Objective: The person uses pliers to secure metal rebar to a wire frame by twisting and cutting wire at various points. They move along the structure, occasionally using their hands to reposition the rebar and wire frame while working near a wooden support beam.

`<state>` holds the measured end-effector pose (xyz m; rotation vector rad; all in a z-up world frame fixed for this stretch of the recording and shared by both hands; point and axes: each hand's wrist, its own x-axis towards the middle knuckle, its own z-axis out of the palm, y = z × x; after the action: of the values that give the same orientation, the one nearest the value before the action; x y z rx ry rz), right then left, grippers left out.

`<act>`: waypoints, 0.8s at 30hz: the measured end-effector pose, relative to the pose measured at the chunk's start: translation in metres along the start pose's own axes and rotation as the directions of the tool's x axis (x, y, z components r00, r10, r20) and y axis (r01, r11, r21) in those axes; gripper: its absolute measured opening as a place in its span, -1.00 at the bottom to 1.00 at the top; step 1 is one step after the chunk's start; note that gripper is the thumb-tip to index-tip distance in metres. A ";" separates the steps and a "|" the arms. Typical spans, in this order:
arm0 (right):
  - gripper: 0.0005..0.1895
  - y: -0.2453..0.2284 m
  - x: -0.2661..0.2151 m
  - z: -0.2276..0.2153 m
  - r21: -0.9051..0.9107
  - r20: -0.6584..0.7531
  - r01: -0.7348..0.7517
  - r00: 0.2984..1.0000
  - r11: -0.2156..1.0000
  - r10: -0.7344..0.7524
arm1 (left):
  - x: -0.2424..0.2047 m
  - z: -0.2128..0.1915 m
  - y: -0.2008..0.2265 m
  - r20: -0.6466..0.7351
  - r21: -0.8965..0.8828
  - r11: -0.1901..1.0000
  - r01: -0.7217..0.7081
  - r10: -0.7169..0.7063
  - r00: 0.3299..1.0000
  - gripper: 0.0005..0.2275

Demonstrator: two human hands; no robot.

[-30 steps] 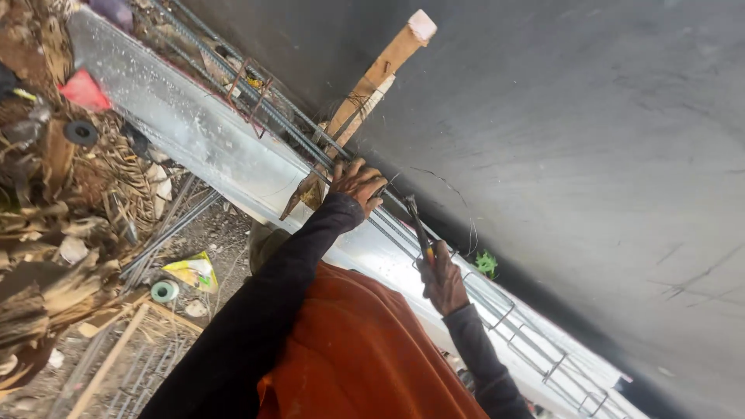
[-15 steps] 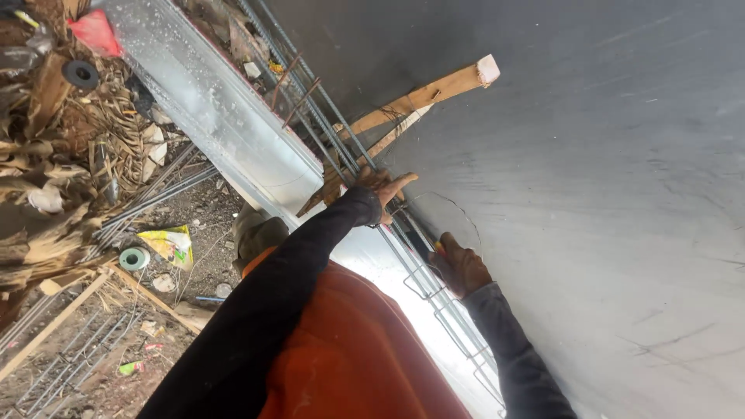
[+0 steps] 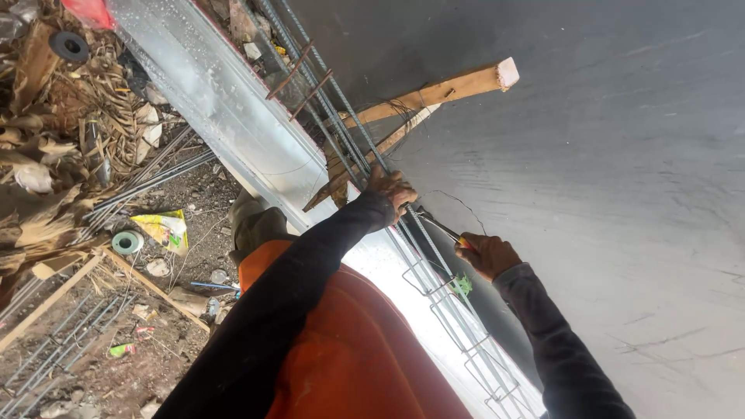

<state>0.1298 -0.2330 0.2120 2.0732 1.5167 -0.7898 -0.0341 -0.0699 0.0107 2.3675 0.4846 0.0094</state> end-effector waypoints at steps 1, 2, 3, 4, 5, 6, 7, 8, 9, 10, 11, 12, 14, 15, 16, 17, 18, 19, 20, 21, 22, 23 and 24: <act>-0.64 -0.007 0.002 -0.012 -0.007 0.007 0.008 1.000 1.000 -0.008 | -0.007 -0.010 0.002 -0.002 -0.007 1.000 0.010 -0.011 1.000 -0.76; -0.64 -0.015 0.004 -0.023 -0.034 0.056 -0.032 0.998 0.999 0.034 | -0.013 -0.019 0.003 -0.011 -0.024 1.000 0.003 -0.004 1.000 -0.74; -0.62 -0.022 0.006 -0.034 -0.061 0.102 -0.073 0.992 0.995 0.079 | -0.020 -0.028 0.005 -0.018 -0.040 0.999 -0.006 0.005 1.000 -0.72; -0.62 -0.009 0.015 -0.028 -0.066 0.108 -0.066 0.991 0.996 0.073 | -0.019 -0.027 0.002 -0.019 -0.045 0.999 0.003 -0.004 1.000 -0.72; -0.62 0.004 0.020 -0.021 -0.110 0.089 0.003 0.996 0.994 0.007 | -0.018 -0.025 0.001 -0.023 -0.059 0.998 -0.003 0.002 1.000 -0.72; -0.62 0.017 0.025 -0.014 -0.155 0.072 0.070 0.996 0.986 -0.059 | -0.017 -0.023 0.001 -0.027 -0.072 0.997 -0.009 0.007 1.000 -0.71; -0.62 0.015 0.027 -0.018 -0.153 0.076 0.070 0.995 0.986 -0.059 | -0.015 -0.019 -0.002 -0.023 -0.076 0.997 -0.008 0.006 1.000 -0.71; -0.60 0.013 0.028 -0.022 -0.253 0.081 0.085 0.994 0.964 -0.066 | -0.012 -0.014 -0.004 -0.031 -0.077 0.997 -0.014 0.012 0.999 -0.71; -0.58 0.011 0.029 -0.026 -0.348 0.088 0.099 0.994 0.932 -0.073 | -0.009 -0.009 -0.006 -0.037 -0.078 0.997 -0.020 0.017 0.999 -0.71; -0.58 0.005 0.030 -0.032 -0.346 0.093 0.100 0.993 0.933 -0.072 | -0.010 -0.009 -0.005 -0.033 -0.081 0.997 -0.020 0.017 0.999 -0.71; -0.57 0.000 0.032 -0.038 -0.409 0.115 0.092 0.992 0.908 -0.049 | -0.010 -0.009 -0.004 -0.039 -0.081 0.996 -0.028 0.024 0.999 -0.71; -0.57 -0.005 0.033 -0.044 -0.471 0.136 0.087 0.990 0.878 -0.025 | -0.010 -0.009 -0.003 -0.046 -0.081 0.996 -0.036 0.032 0.998 -0.72; -0.58 -0.002 0.042 -0.051 -0.508 0.100 0.115 0.992 0.854 -0.074 | -0.011 -0.015 -0.003 -0.048 -0.082 0.996 -0.029 0.025 0.999 -0.73; -0.59 -0.001 0.046 -0.054 -0.544 0.068 0.139 0.990 0.828 -0.121 | -0.013 -0.017 -0.003 -0.049 -0.083 0.996 -0.025 0.021 0.999 -0.73; -0.59 -0.006 0.050 -0.061 -0.544 0.073 0.145 0.989 0.827 -0.125 | -0.014 -0.019 -0.002 -0.047 -0.087 0.996 -0.019 0.015 0.999 -0.73; -0.60 -0.011 0.054 -0.069 -0.554 0.120 0.130 0.990 0.822 -0.076 | -0.015 -0.021 -0.002 -0.046 -0.083 0.996 -0.021 0.017 0.999 -0.74; -0.61 -0.017 0.057 -0.076 -0.565 0.165 0.116 0.986 0.817 -0.026 | -0.016 -0.023 -0.001 -0.045 -0.080 0.997 -0.022 0.018 0.999 -0.74; -0.61 -0.020 0.060 -0.082 -0.567 0.169 0.119 0.985 0.815 -0.026 | -0.016 -0.022 -0.001 -0.045 -0.084 0.996 -0.019 0.015 0.999 -0.74; -0.63 -0.023 0.062 -0.087 -0.572 0.195 0.134 0.980 0.809 -0.024 | -0.015 -0.020 -0.001 -0.047 -0.082 0.996 -0.024 0.020 0.999 -0.73; -0.65 -0.026 0.065 -0.093 -0.577 0.221 0.149 0.975 0.803 -0.022 | -0.015 -0.019 -0.002 -0.051 -0.080 0.996 -0.027 0.023 0.998 -0.73; -0.65 -0.024 0.068 -0.096 -0.580 0.224 0.152 0.974 0.800 -0.023 | -0.014 -0.019 -0.003 -0.052 -0.084 0.996 -0.024 0.020 0.998 -0.73; -0.67 -0.022 0.072 -0.098 -0.533 0.243 0.166 0.969 0.830 -0.038 | -0.014 -0.018 -0.004 -0.060 -0.086 0.996 -0.035 0.030 0.998 -0.73; -0.69 -0.020 0.076 -0.100 -0.484 0.261 0.179 0.964 0.857 -0.055 | -0.014 -0.017 -0.005 -0.068 -0.087 0.995 -0.045 0.040 0.997 -0.73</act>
<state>0.1467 -0.1088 0.2341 1.4576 1.5250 -0.5767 -0.0508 -0.0603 0.0220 2.2953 0.4559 0.1269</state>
